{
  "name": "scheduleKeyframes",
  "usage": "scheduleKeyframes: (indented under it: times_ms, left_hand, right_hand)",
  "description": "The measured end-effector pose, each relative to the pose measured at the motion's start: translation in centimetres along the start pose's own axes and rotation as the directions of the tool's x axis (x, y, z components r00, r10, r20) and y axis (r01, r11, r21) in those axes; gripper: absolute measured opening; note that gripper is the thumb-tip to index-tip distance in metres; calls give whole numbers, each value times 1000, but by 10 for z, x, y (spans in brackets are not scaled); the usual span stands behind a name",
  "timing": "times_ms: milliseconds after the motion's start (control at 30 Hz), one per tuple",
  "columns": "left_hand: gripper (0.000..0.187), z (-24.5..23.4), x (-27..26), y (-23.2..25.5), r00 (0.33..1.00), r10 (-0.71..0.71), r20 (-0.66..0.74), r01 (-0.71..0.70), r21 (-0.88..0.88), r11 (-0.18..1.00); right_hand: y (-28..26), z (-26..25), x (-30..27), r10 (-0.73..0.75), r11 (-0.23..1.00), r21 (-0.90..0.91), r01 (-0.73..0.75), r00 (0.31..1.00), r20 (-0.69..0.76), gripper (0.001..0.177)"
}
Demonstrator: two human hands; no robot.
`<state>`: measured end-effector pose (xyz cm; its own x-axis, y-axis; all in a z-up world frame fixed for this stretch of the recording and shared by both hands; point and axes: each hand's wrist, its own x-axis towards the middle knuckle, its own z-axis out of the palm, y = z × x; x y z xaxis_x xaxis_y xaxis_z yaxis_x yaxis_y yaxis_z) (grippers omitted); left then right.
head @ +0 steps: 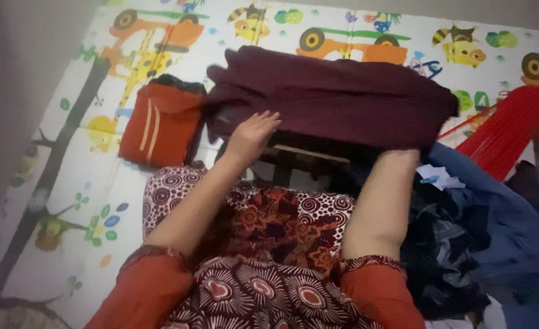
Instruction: The person folds a maroon shirt on a small wooden table. They smooth the fabric, fold the sleeves inward, and fold the shirt in half multiple times to create a compact bundle. The folded shirt is then placed on top of a stack of other folded clothes.
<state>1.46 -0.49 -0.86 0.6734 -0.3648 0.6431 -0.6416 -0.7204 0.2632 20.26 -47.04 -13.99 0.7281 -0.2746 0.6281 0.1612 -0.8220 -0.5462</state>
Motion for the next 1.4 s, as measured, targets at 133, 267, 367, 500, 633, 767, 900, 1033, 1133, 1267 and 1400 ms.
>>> scheduleKeyframes:
  times_ms: [133, 267, 367, 500, 633, 767, 900, 1033, 1133, 1267, 1400]
  left_hand:
    - [26, 31, 3, 14, 998, 43, 52, -38, -86, 996]
    - [35, 55, -3, 19, 978, 123, 166, -128, 18, 992]
    - [36, 50, -3, 29, 978, 121, 170, -127, 25, 992]
    - [39, 6, -4, 26, 994, 89, 66, -77, -164, 983]
    - [40, -40, -12, -9, 962, -190, -196, 178, -73, 981]
    - [60, -38, -29, -60, 790, -544, -283, 585, 82, 807]
    - [61, 5, -57, -128, 547, -829, -119, 806, -193, 559]
    - [63, 7, -68, -154, 341, -894, 290, 839, -522, 151]
    - [60, -15, -70, -125, 443, -775, 451, 607, -787, -111]
    - [76, -19, -74, -114, 580, -745, 330, 416, -906, -78]
    - [78, -5, -82, -119, 592, -756, 280, 451, -892, 22]
  right_hand:
    - [14, -40, -14, 7, 997, -77, -3, 999, 53, 65]
    - [17, -70, -36, 32, 985, -173, 1, 982, 186, 65]
    - [11, -78, -52, 52, 967, -252, 35, 942, 331, 64]
    - [2, -83, -94, 103, 902, -392, 183, 788, 607, 63]
    - [-35, -106, -93, 457, 665, -577, 474, 352, 817, 51]
    - [-155, -114, -20, 256, 793, -409, 451, 362, 896, 58]
    - [-292, -63, 6, -328, 934, 106, 341, 699, 636, 45]
    - [-343, 13, -7, -251, 961, 73, 266, 737, 628, 67]
    - [-333, 65, -17, -188, 977, 41, 211, 745, 640, 76]
    - [-281, 117, -9, -364, 922, 246, 301, 889, 279, 57]
    - [-243, 123, 2, -121, 985, 159, 67, 925, 360, 74]
